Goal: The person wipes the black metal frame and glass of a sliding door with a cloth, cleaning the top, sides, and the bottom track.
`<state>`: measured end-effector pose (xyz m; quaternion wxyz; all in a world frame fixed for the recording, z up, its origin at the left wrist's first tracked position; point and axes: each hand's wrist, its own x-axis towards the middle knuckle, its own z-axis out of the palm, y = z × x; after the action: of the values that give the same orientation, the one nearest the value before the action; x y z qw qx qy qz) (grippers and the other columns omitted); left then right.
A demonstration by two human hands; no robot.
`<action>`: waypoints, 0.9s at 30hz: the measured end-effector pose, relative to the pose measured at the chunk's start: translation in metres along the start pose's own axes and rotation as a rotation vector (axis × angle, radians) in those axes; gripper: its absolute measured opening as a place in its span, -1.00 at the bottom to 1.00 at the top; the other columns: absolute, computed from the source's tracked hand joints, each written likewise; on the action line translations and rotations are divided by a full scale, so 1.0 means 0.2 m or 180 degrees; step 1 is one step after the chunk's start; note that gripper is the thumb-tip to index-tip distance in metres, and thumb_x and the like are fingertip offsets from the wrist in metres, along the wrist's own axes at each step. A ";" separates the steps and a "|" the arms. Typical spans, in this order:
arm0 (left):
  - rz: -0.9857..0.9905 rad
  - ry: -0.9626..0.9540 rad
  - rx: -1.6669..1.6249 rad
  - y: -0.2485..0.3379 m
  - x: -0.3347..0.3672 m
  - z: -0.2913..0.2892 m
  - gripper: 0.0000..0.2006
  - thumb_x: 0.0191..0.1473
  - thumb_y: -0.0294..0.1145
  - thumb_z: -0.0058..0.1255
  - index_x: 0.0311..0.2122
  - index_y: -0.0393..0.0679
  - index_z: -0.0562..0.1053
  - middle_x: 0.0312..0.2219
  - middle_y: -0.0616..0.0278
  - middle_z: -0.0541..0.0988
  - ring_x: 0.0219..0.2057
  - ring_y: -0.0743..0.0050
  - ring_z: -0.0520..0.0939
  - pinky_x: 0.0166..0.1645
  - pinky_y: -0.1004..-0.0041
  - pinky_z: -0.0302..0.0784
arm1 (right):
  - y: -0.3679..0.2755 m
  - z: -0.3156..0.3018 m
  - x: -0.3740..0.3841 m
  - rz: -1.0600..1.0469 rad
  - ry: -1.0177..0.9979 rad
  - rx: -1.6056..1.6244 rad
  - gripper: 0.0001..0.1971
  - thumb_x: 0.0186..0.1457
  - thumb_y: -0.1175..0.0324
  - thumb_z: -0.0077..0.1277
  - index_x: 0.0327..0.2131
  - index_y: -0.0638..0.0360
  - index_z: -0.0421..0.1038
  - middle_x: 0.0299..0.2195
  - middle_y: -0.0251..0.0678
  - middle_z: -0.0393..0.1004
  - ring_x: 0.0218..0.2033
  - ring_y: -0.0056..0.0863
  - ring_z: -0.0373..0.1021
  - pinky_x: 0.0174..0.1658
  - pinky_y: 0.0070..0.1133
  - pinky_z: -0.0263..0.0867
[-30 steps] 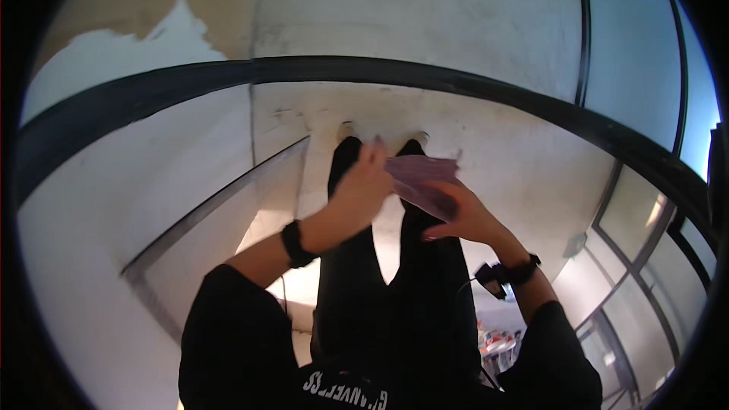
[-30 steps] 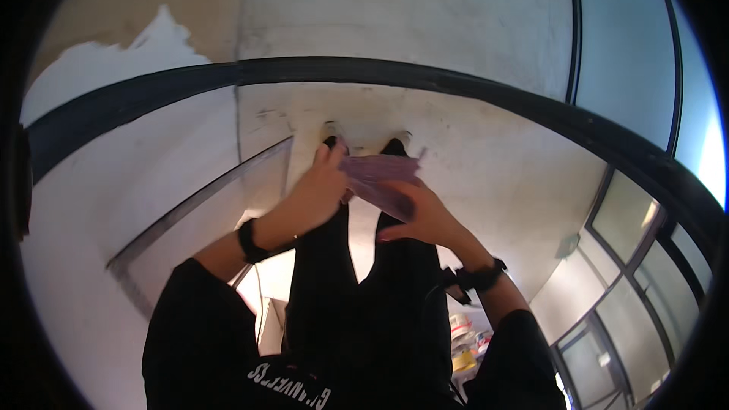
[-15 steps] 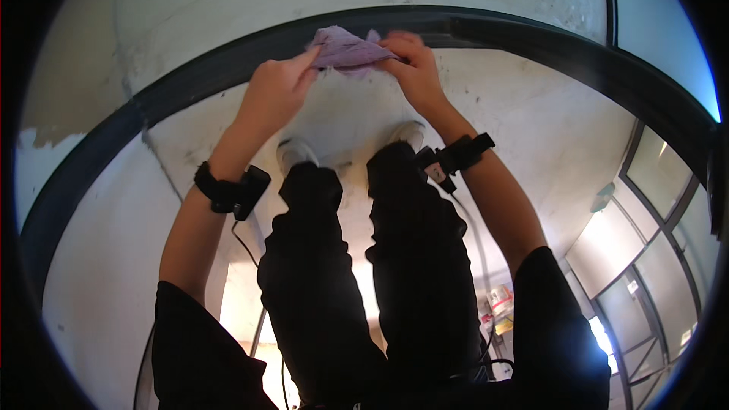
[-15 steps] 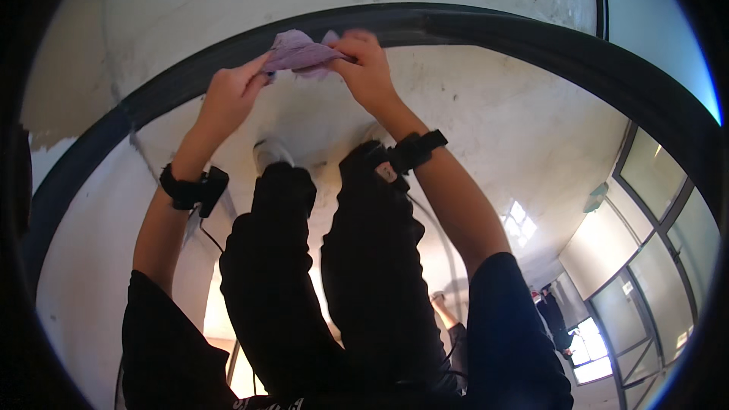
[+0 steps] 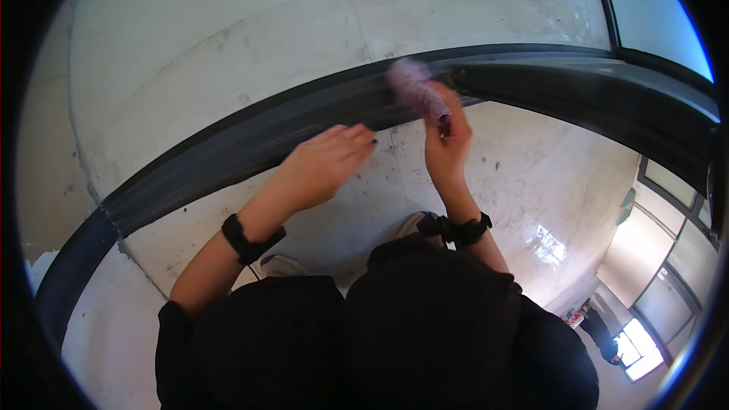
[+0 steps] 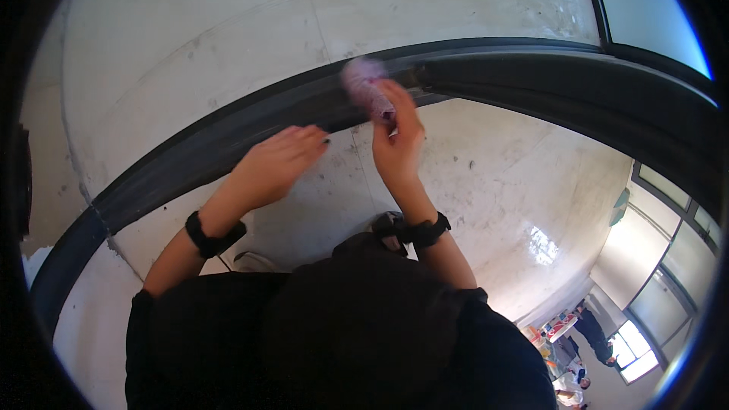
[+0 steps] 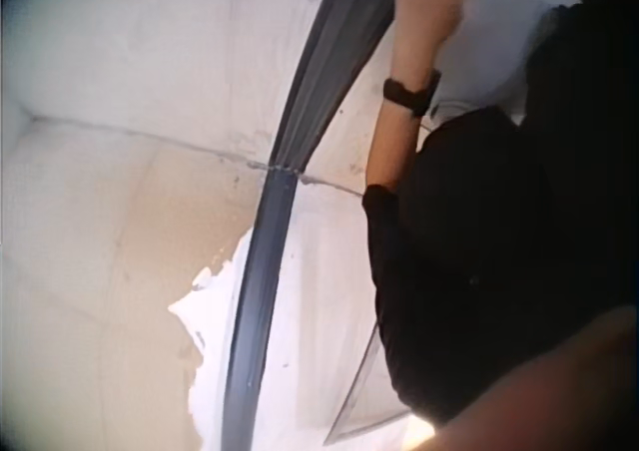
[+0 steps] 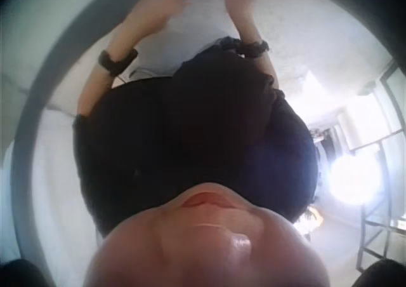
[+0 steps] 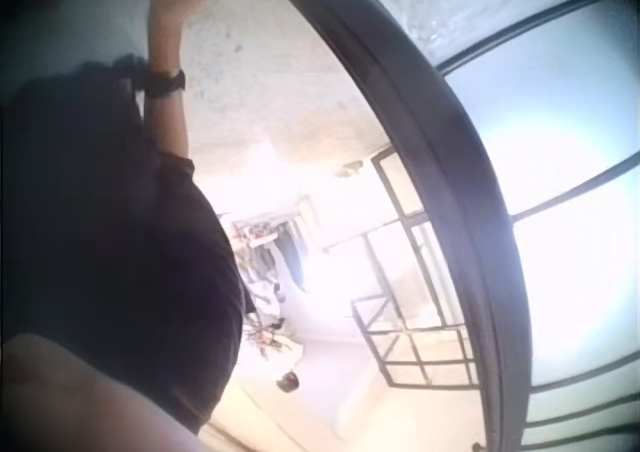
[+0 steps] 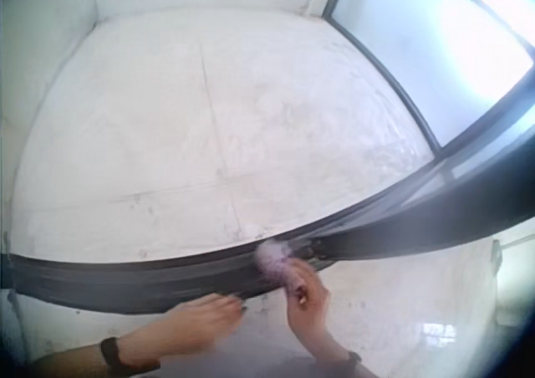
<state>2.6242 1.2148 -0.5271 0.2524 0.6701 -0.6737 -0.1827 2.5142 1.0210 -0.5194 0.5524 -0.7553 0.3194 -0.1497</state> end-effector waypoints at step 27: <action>-0.1862 0.2564 0.0921 0.22 -0.24 -1.61 -0.63 0.05 -0.65 -0.20 0.01 -0.25 0.36 0.01 0.04 0.40 0.09 0.21 0.37 0.10 0.44 0.27 | -0.51 -0.92 -0.32 0.1354 -0.1756 0.0666 -0.69 0.05 0.58 -0.19 -0.09 0.32 0.36 -0.29 -0.26 0.50 -0.24 -0.47 0.44 -0.20 -0.58 0.38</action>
<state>2.7764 1.2930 -0.2468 0.3348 0.8757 -0.3260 0.1218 2.3920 0.9463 -0.3532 0.7108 -0.6233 0.2913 0.1461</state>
